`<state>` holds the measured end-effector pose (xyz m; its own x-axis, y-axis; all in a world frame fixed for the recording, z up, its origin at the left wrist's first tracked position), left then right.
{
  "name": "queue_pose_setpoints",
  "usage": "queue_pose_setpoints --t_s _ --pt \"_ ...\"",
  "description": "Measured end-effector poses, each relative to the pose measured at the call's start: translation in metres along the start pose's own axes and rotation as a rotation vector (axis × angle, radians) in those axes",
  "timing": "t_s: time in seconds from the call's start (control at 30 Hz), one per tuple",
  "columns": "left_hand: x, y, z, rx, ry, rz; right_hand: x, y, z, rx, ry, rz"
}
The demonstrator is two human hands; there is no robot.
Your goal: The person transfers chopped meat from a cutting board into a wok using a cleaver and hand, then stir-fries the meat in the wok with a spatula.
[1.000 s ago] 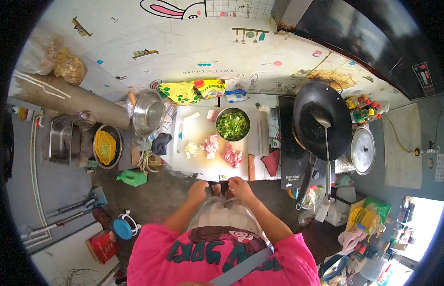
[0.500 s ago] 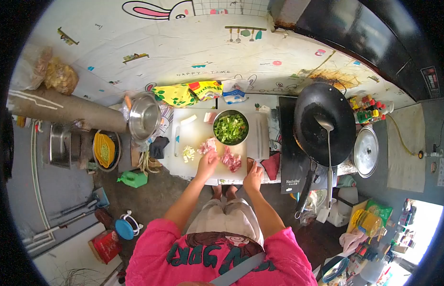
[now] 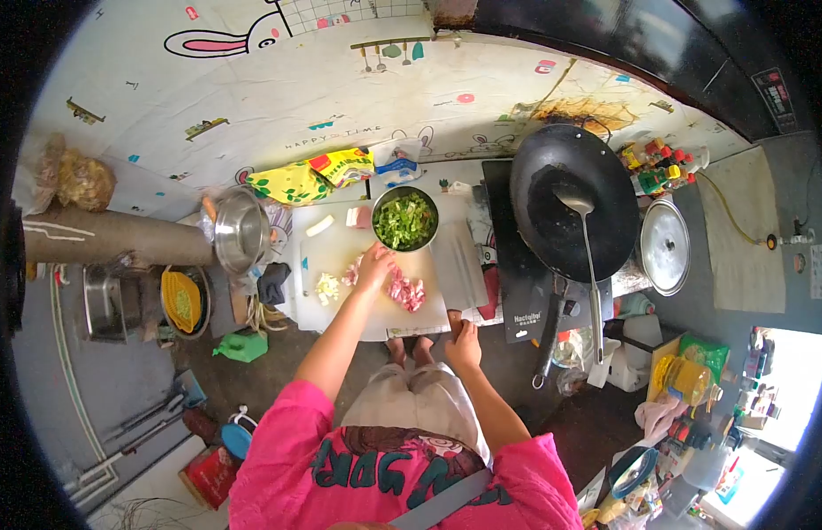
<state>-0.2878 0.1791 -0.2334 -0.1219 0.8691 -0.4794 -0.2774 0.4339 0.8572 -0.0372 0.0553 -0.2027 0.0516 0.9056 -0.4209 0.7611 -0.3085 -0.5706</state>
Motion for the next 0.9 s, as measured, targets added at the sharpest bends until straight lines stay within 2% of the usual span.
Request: queue_pose_setpoints --t_s 0.03,0.1,0.17,0.27,0.37,0.4,0.43,0.53,0.67,0.7,0.8,0.87,0.9 --pt "0.002 0.000 0.000 -0.008 -0.036 0.014 -0.005 0.005 -0.004 -0.016 0.008 0.036" --pt "-0.015 0.010 -0.004 -0.020 0.046 -0.033 -0.018 0.008 -0.012 -0.046 0.023 0.064" --pt "-0.023 0.002 -0.025 0.144 0.163 -0.023 -0.030 0.003 -0.024 -0.080 0.028 0.084" --pt "-0.056 0.000 -0.040 0.154 0.063 0.083 -0.042 0.015 -0.026 -0.097 0.001 0.051" --pt "-0.085 -0.038 -0.074 0.225 0.215 0.268 -0.054 0.015 -0.038 -0.088 0.089 0.028" --pt "-0.097 -0.045 -0.081 0.252 0.226 0.238 -0.057 0.016 -0.040 -0.083 0.102 0.036" --pt "-0.108 -0.051 -0.087 0.277 0.238 0.206 -0.062 0.011 -0.048 -0.025 0.224 -0.095" --pt "-0.131 -0.065 -0.099 0.369 0.292 0.154 -0.074 0.008 -0.056 0.054 0.043 -0.084" --pt "-0.137 -0.073 -0.107 0.383 0.315 0.144 -0.093 -0.008 -0.061 0.101 -0.040 -0.257" --pt "-0.139 -0.072 -0.108 0.393 0.323 0.149 -0.094 -0.024 -0.064 0.233 -0.003 -0.234" --pt "-0.137 -0.068 -0.104 0.429 0.324 0.149 -0.092 -0.028 -0.044 0.311 -0.103 -0.218" --pt "-0.138 -0.069 -0.101 0.460 0.310 0.125 -0.089 -0.010 -0.014 0.413 -0.226 -0.079" --pt "-0.140 -0.066 -0.100 0.474 0.310 0.113 -0.090 -0.019 -0.010 0.407 -0.246 -0.082"
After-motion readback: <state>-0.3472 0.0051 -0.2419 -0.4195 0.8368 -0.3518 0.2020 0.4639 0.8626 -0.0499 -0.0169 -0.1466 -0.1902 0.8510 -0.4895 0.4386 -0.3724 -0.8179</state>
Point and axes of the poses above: each hand's wrist, its own x-axis towards the middle knuckle, its own z-axis out of the palm, y = z × x, the point moved 8 cm from there along x, towards the middle knuckle, and after that the axes turned 5 degrees about x, right-handed, at the moved point
